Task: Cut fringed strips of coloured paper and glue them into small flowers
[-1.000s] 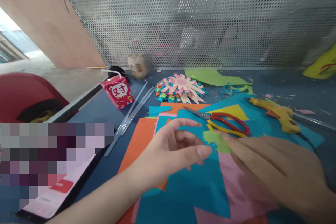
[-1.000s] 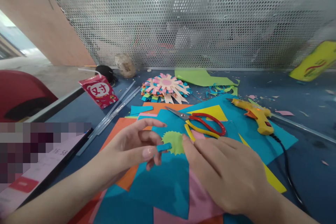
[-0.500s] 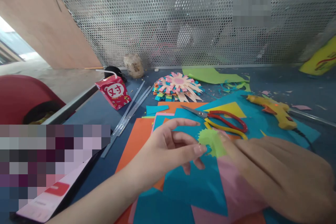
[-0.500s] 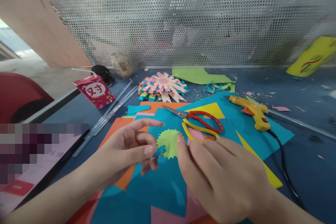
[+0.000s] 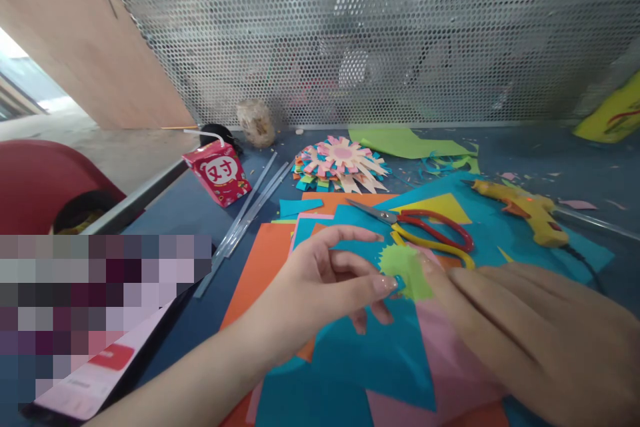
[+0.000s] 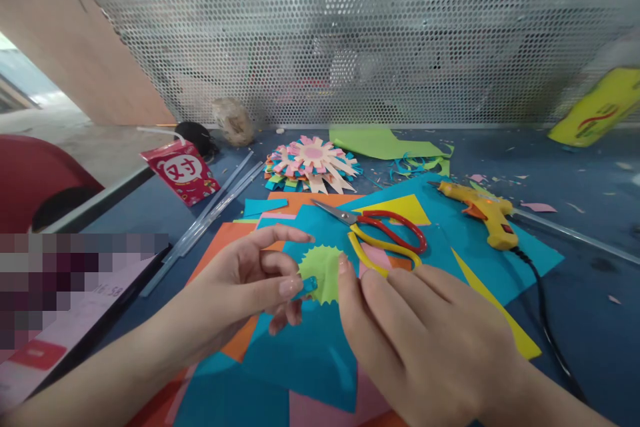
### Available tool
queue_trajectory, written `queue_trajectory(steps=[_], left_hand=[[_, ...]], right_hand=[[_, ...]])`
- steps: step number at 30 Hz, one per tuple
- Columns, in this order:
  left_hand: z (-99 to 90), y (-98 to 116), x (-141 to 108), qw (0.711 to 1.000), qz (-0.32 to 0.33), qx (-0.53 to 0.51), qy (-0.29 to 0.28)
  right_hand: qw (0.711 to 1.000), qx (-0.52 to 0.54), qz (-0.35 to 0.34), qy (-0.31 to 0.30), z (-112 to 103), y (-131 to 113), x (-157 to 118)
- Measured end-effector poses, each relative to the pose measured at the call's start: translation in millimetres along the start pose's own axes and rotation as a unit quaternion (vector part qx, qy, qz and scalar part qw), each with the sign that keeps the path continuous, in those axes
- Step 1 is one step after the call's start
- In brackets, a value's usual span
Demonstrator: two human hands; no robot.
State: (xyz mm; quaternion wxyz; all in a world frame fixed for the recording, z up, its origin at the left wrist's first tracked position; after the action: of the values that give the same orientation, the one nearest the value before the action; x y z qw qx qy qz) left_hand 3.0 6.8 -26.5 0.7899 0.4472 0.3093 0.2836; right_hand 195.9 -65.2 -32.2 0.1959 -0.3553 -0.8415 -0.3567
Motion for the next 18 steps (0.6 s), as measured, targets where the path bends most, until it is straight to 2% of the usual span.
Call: queue_trajectory(steps=[3, 18], left_hand=[[0.7, 0.5, -0.3, 1.0, 0.0, 0.001, 0.001], [0.8, -0.6, -0.8, 1.0, 0.001, 0.003, 0.012]], right_hand=[[1.0, -0.014, -0.022, -0.002, -0.5, -0.8, 0.9], [0.999, -0.021, -0.027, -0.007, 0.6, -0.5, 4.1]])
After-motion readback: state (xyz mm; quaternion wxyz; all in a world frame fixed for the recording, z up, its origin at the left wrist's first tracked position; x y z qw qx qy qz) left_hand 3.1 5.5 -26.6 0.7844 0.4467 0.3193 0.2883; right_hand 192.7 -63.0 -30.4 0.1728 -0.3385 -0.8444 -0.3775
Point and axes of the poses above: each hand's wrist, its own x-axis towards the middle knuckle, its own z-axis out of the palm, y = z × x, the point moved 1 cm from there along x, towards the middle knuckle
